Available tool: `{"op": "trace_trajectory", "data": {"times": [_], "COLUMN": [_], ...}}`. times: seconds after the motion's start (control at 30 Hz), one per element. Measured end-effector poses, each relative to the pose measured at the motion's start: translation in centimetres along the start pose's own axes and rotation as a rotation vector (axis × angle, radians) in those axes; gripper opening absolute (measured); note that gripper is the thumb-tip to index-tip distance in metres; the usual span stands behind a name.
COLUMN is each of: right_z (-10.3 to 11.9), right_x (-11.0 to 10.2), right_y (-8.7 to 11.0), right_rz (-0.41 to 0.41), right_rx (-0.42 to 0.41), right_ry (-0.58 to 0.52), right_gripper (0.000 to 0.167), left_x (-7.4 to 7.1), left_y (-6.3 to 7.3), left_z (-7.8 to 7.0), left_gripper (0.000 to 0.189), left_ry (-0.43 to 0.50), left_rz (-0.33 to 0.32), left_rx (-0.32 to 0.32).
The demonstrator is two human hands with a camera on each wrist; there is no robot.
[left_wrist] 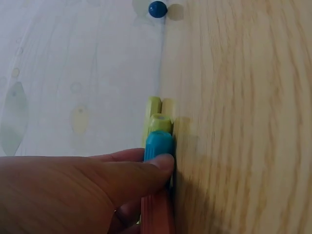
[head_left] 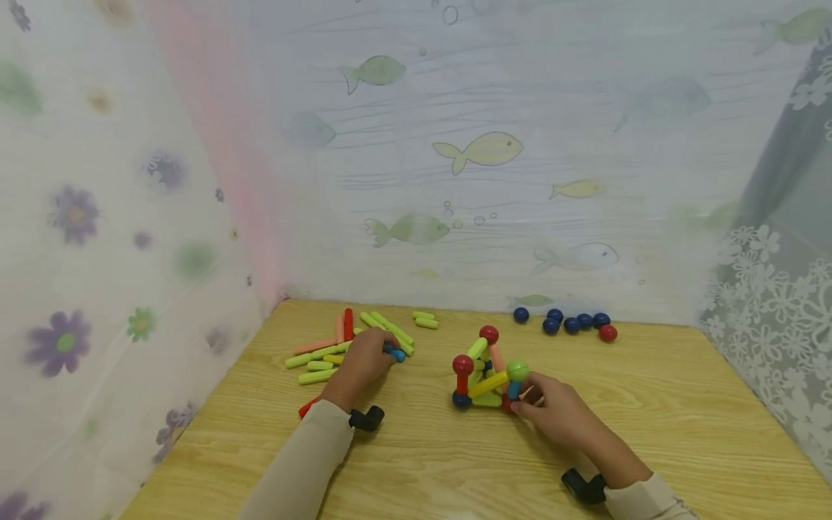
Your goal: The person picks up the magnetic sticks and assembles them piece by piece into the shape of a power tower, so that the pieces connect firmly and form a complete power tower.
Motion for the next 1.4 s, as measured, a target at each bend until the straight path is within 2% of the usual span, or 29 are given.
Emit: {"op": "trace_trajectory", "data": {"times": [0.27, 0.37, 0.47, 0.57, 0.67, 0.8, 0.87, 0.97, 1.17, 1.4], "right_z": [0.1, 0.0, 0.0, 0.0, 0.0, 0.0, -0.1, -0.2, -0.2, -0.2], "right_x": [0.1, 0.2, 0.3, 0.4, 0.3, 0.1, 0.1, 0.2, 0.3, 0.2], "right_y": [0.0, 0.0, 0.1, 0.0, 0.0, 0.1, 0.0, 0.0, -0.1, -0.1], "right_rz": [0.009, 0.009, 0.009, 0.006, 0.002, 0.001, -0.002, -0.009, -0.015, -0.017], "right_rx": [0.014, 0.012, 0.003, 0.003, -0.004, -0.015, -0.021, -0.037, -0.044, -0.040], "right_ry": [0.005, 0.008, 0.008, 0.007, 0.010, 0.010, 0.008, 0.008, 0.011, 0.014], "right_gripper": [0.021, 0.022, 0.023, 0.020, 0.018, 0.018, 0.018, 0.017, 0.016, 0.016], "left_x": [0.2, 0.1, 0.0, -0.1, 0.2, 1.4, 2.3, 3.5, 4.5, 5.0], "left_y": [0.4, 0.6, 0.7, 0.9, 1.6, 3.2, 4.0, 4.8, 5.1, 4.9], "left_z": [0.7, 0.5, -0.3, -2.7, -6.4, -11.1, -12.6, -13.7, -13.6, -13.6], "left_gripper": [0.015, 0.015, 0.014, 0.014, 0.016, 0.022, 0.022, 0.017, 0.017, 0.022], "left_ry": [-0.016, -0.011, 0.042, 0.169, 0.311, 0.388, 0.375, 0.337, 0.255, 0.061], "left_rz": [-0.007, -0.001, -0.012, -0.049, -0.085, -0.079, -0.054, -0.023, -0.020, -0.081], "left_rx": [0.040, 0.047, 0.084, 0.174, 0.307, 0.467, 0.514, 0.552, 0.585, 0.711]}}
Point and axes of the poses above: each hand's wrist, its own y-axis away from the middle knuckle, its own x-axis out of the palm, z = x × y, the point moved 1 cm from there along -y, towards the middle knuckle, and after that the axes turned 15 degrees about y, right-handed, at the moved point
